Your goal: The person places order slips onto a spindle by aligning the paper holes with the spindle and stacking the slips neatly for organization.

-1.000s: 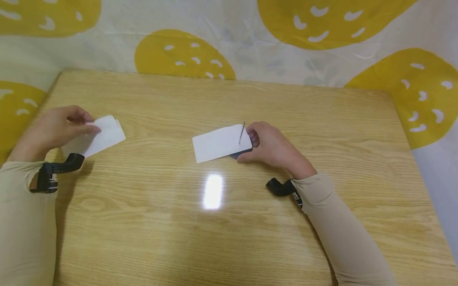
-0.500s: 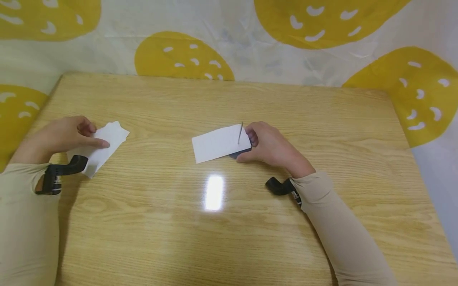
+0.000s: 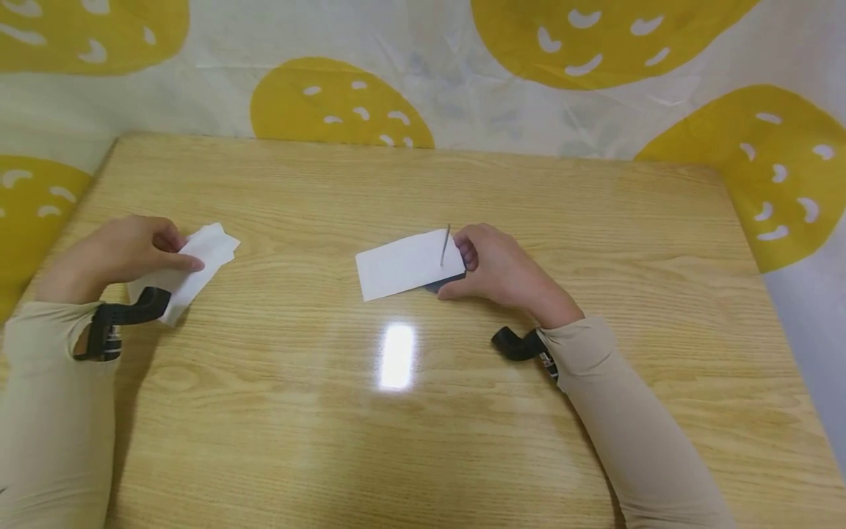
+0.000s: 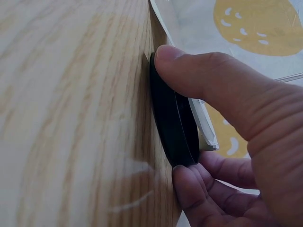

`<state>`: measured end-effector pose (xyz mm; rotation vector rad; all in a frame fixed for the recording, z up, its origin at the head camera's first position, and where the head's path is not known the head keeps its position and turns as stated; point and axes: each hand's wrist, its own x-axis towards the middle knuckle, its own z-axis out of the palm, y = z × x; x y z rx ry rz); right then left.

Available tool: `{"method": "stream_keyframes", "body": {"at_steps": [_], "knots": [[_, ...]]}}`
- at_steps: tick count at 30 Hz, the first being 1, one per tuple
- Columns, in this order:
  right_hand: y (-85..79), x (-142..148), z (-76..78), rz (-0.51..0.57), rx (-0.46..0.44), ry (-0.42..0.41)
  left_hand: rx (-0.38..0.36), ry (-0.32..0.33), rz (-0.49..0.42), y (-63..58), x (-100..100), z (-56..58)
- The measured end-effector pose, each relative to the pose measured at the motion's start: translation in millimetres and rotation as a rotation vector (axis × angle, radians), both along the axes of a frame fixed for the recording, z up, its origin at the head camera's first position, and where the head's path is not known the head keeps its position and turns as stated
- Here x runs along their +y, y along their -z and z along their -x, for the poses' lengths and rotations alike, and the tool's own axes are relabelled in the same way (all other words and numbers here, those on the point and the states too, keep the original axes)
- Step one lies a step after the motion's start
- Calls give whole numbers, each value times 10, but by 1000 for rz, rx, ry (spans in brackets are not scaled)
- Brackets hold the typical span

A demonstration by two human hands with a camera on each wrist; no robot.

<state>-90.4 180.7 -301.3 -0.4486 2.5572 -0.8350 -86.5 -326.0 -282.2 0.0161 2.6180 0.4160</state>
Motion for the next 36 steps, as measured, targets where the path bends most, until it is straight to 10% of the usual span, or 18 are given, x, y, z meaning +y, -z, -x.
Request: {"method": "stream_keyframes", "body": {"at_steps": [8, 25, 36], "knots": [[-9, 9, 7, 10, 0, -2, 13, 3, -40, -2, 30, 4], [-28, 19, 28, 35, -32, -29, 318, -85, -303, -254, 441, -88], [-96, 37, 24, 53, -69, -36, 595, 72, -263, -371, 911, -39]]}}
